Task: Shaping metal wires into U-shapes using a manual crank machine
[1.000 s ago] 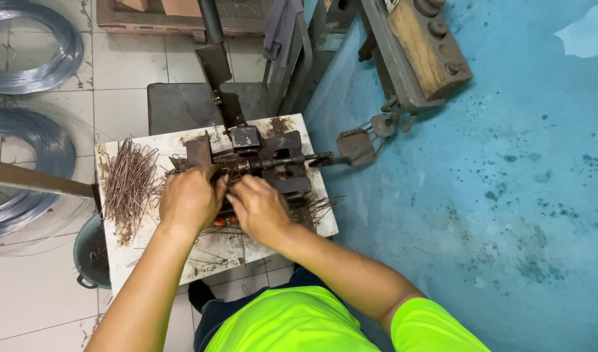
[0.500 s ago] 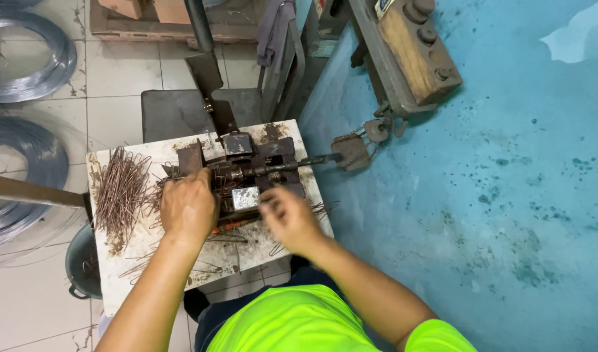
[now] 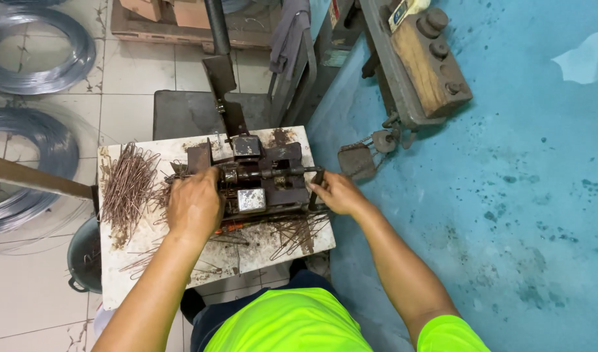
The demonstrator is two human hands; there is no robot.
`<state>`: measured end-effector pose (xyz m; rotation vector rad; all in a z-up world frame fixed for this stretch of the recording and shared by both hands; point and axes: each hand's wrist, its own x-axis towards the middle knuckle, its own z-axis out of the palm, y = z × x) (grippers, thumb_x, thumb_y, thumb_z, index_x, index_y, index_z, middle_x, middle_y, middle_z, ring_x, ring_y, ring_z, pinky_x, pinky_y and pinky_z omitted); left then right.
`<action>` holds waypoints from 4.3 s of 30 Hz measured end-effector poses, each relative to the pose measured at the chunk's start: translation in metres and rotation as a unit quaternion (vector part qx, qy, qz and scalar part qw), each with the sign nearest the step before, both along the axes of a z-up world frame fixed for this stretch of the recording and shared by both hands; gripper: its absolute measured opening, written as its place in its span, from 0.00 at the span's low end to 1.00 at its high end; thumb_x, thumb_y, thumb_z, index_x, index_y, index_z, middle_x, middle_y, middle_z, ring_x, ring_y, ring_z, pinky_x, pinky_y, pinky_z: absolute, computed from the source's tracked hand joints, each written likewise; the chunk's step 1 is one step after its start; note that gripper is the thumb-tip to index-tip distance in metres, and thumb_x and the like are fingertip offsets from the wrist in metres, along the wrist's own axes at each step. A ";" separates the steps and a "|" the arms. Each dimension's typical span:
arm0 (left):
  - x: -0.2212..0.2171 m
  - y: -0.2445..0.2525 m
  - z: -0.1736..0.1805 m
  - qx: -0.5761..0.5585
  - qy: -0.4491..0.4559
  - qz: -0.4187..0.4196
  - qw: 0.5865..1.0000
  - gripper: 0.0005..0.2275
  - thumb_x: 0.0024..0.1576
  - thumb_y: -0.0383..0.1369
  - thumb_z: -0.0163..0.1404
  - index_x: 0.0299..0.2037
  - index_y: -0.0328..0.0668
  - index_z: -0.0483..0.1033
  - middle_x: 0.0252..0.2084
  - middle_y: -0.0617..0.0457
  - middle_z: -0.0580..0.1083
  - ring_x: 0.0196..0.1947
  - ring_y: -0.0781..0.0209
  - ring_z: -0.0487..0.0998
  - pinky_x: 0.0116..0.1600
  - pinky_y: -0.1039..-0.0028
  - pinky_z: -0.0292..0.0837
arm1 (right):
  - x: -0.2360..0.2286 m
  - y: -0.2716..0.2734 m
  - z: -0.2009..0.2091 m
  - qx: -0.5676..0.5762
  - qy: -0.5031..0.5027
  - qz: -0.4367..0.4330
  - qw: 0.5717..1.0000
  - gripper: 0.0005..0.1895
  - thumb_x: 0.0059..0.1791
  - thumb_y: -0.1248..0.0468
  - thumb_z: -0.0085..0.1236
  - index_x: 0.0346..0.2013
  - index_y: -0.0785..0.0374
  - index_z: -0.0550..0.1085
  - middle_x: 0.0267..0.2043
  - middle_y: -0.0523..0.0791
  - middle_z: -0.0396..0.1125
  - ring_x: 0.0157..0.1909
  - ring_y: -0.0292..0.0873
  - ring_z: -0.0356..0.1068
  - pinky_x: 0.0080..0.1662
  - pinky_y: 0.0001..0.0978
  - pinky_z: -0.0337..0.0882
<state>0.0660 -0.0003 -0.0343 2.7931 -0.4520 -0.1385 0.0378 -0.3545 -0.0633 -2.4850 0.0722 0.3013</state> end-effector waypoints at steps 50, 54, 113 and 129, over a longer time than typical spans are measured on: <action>-0.056 -0.048 0.064 -0.417 -0.149 -0.260 0.858 0.10 0.56 0.30 0.56 0.25 0.39 0.68 0.30 0.50 0.73 0.38 0.54 0.77 0.65 0.52 0.65 | 0.130 -0.035 0.061 -0.170 -0.368 0.098 0.909 0.20 0.48 0.55 0.64 0.52 0.59 0.78 0.43 0.47 0.71 0.44 0.53 0.68 0.48 0.44 0.68; -0.076 -0.049 0.011 -0.339 -0.182 -0.302 0.872 0.07 0.60 0.28 0.52 0.29 0.42 0.73 0.40 0.48 0.77 0.53 0.51 0.76 0.70 0.47 0.58 | 0.172 -0.011 -0.006 -0.223 0.004 0.085 0.971 0.19 0.50 0.56 0.57 0.56 0.52 0.76 0.56 0.50 0.71 0.55 0.56 0.70 0.52 0.48 0.71; -0.082 -0.063 -0.006 -0.398 -0.230 -0.258 0.850 0.11 0.60 0.28 0.55 0.25 0.41 0.69 0.29 0.52 0.68 0.43 0.54 0.76 0.70 0.53 0.60 | 0.085 -0.028 0.185 -0.168 -0.089 0.230 0.954 0.18 0.49 0.53 0.57 0.50 0.57 0.76 0.47 0.47 0.75 0.45 0.49 0.76 0.47 0.42 0.75; -0.080 -0.062 0.003 -0.380 -0.261 -0.256 0.849 0.11 0.60 0.26 0.54 0.25 0.39 0.69 0.29 0.50 0.68 0.40 0.52 0.75 0.67 0.54 0.65 | -0.062 0.009 0.096 -0.113 0.301 0.210 0.923 0.35 0.51 0.38 0.48 0.62 0.60 0.68 0.61 0.49 0.67 0.58 0.51 0.70 0.54 0.42 0.72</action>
